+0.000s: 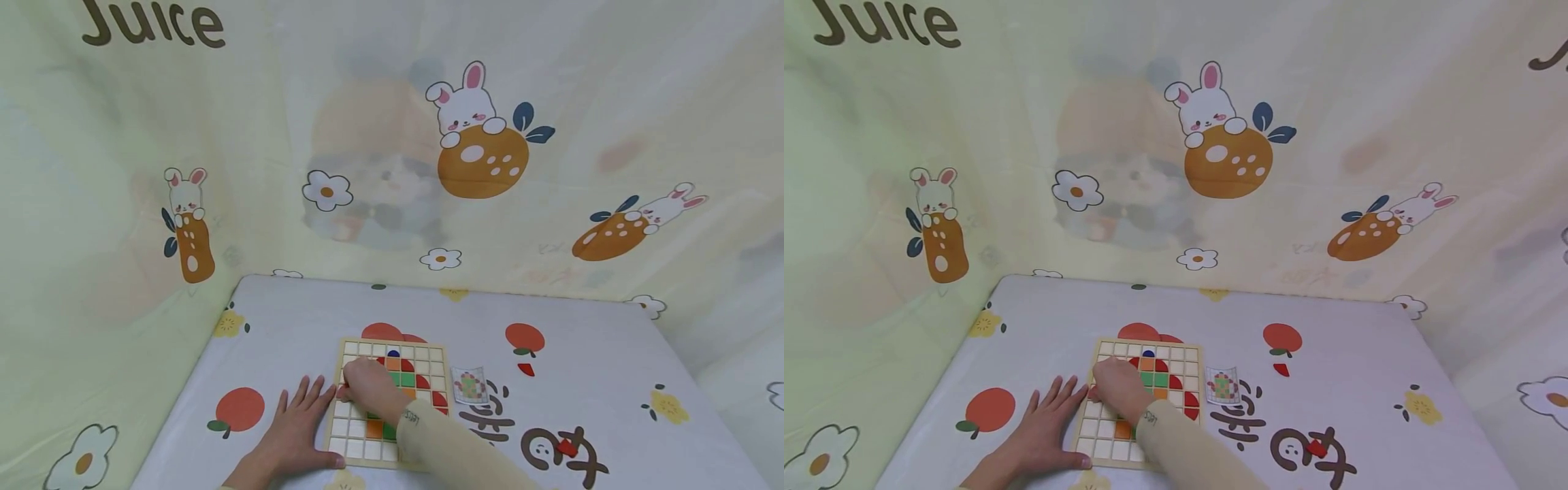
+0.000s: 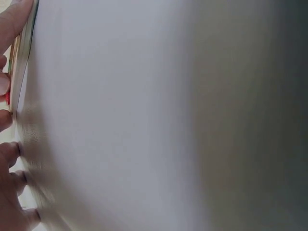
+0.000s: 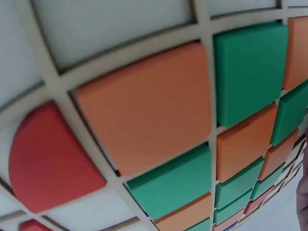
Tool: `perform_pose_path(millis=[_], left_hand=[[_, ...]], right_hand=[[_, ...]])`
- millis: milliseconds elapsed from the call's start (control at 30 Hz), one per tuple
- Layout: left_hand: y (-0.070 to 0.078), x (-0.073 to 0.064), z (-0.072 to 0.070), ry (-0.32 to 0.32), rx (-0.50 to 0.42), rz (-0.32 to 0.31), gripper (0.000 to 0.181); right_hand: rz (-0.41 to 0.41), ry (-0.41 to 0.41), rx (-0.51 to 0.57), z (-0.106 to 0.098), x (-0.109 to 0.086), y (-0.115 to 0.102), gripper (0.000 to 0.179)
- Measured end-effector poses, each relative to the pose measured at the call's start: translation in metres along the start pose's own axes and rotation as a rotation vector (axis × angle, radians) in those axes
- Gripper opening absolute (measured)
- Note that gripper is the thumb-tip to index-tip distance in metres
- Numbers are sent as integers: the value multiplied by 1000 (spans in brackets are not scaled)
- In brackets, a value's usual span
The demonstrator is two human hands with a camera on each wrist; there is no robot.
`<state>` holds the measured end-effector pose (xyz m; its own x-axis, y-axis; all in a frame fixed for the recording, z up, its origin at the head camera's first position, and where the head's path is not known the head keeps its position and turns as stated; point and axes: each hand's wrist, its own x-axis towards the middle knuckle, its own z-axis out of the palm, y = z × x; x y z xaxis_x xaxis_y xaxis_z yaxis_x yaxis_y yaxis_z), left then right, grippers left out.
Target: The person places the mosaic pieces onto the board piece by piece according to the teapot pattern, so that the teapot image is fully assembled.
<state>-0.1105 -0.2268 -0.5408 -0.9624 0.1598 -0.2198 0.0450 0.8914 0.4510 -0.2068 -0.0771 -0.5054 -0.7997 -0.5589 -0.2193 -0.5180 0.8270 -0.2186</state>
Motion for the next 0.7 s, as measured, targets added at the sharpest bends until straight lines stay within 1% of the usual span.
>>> perform_pose_path(millis=[200, 333, 433, 533, 600, 700], left_hand=[[0, 0, -1, -11, -6, -14, 123], [0, 1, 0, -12, 5, -18, 123], [0, 1, 0, -10, 9, -13, 123], [1, 0, 1, -11, 9, -13, 124], [1, 0, 1, -13, 7, -20, 124], [1, 2, 1, -17, 0, -34, 125]], right_hand=[[-28, -53, -109, -3, -2, 0, 17], [-44, -62, -116, -4, -4, 2, 18], [-54, -44, -61, -10, -6, 7, 17], [-72, -26, -10, -24, -12, 20, 16], [-101, -9, 26, -33, -18, 35, 16], [-112, 24, 120, -44, -31, 66, 19]])
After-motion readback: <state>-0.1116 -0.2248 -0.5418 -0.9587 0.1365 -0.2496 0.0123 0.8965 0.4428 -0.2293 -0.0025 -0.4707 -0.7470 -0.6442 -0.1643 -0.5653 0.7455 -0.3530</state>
